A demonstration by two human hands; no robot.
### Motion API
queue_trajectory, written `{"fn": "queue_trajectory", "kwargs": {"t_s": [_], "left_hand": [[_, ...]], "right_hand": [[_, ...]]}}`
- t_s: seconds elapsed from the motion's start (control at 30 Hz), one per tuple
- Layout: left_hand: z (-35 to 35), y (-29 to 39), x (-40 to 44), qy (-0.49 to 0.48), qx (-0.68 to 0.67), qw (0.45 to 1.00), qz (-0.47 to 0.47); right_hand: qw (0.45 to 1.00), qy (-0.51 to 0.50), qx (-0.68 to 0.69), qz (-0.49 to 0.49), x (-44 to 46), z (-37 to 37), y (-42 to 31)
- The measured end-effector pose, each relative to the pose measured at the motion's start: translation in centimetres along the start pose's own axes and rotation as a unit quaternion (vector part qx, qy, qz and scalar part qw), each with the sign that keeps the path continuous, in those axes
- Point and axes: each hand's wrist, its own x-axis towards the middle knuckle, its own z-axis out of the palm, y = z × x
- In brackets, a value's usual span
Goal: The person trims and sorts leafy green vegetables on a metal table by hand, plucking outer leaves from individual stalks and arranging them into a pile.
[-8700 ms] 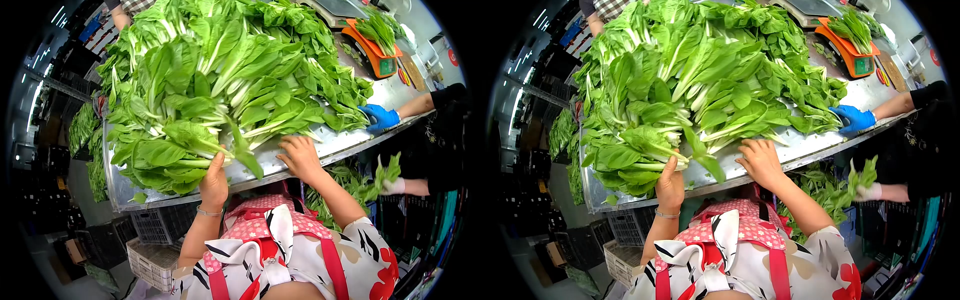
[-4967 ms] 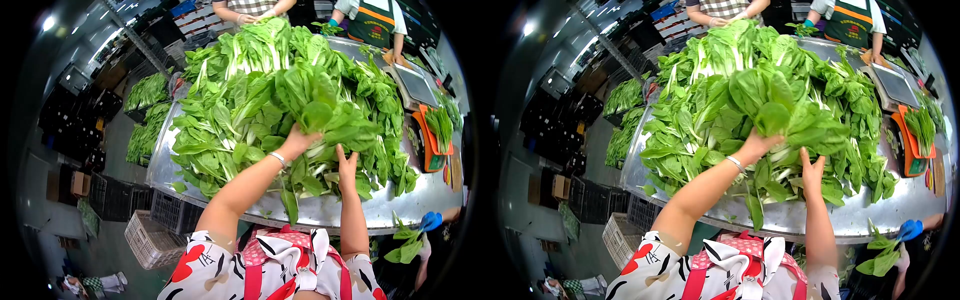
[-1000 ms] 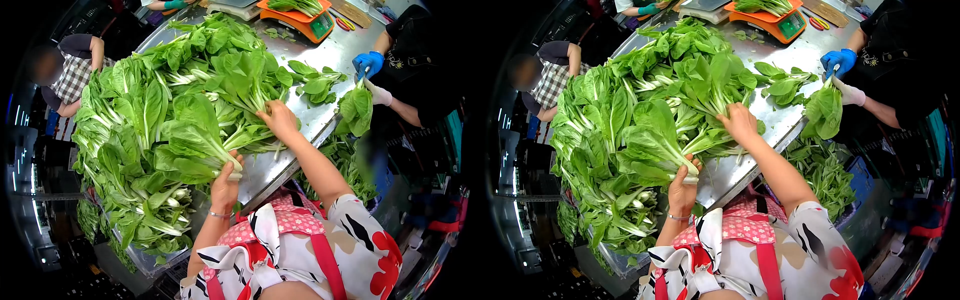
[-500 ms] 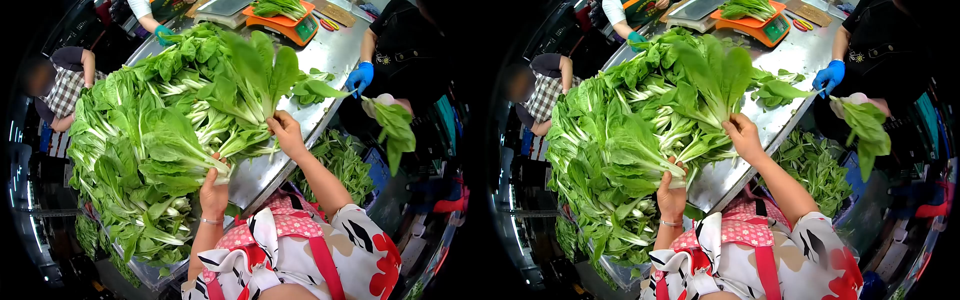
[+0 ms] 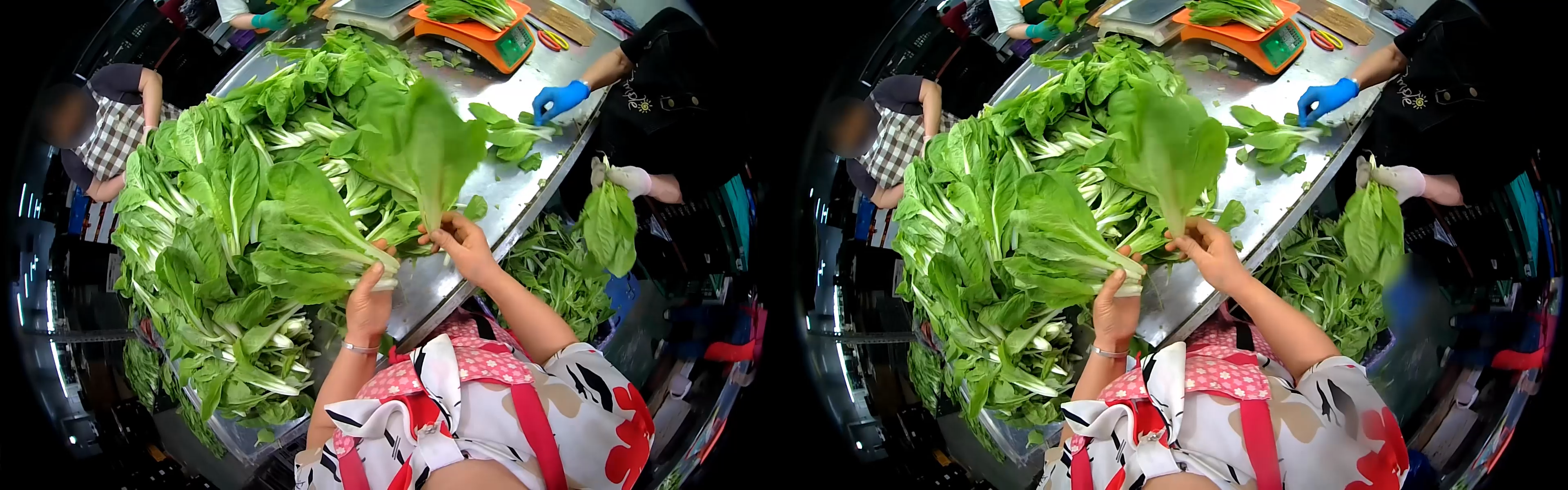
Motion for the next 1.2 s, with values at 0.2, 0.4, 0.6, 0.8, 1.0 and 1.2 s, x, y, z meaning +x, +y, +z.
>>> {"fn": "queue_trajectory", "kwargs": {"t_s": [0.2,0.4,0.6,0.8,1.0,1.2], "left_hand": [[-0.6,-1.0,0.1,-0.005,-0.007,1.000,-0.030],[-1.6,-1.4,-0.2,-0.021,-0.011,0.999,-0.043],[-1.2,-1.0,-0.5,-0.018,-0.036,0.998,-0.050],[-1.1,-1.0,-0.4,-0.033,-0.033,0.997,-0.066],[-0.1,-1.1,0.0,-0.033,0.046,0.997,-0.051],[0.1,-1.1,0.4,-0.027,-0.021,0.996,-0.082]], "right_hand": [[0.998,0.012,0.043,-0.033,-0.7,2.8,-0.6],[0.991,0.043,-0.112,-0.062,-1.4,4.3,0.4],[0.962,0.017,-0.253,-0.101,-2.3,4.9,-1.7],[0.972,0.003,-0.221,-0.078,-2.5,4.1,-1.6],[0.930,-0.017,-0.355,-0.091,-2.0,3.8,-3.8],[0.997,0.078,0.014,-0.022,-4.8,1.9,-1.2]]}}
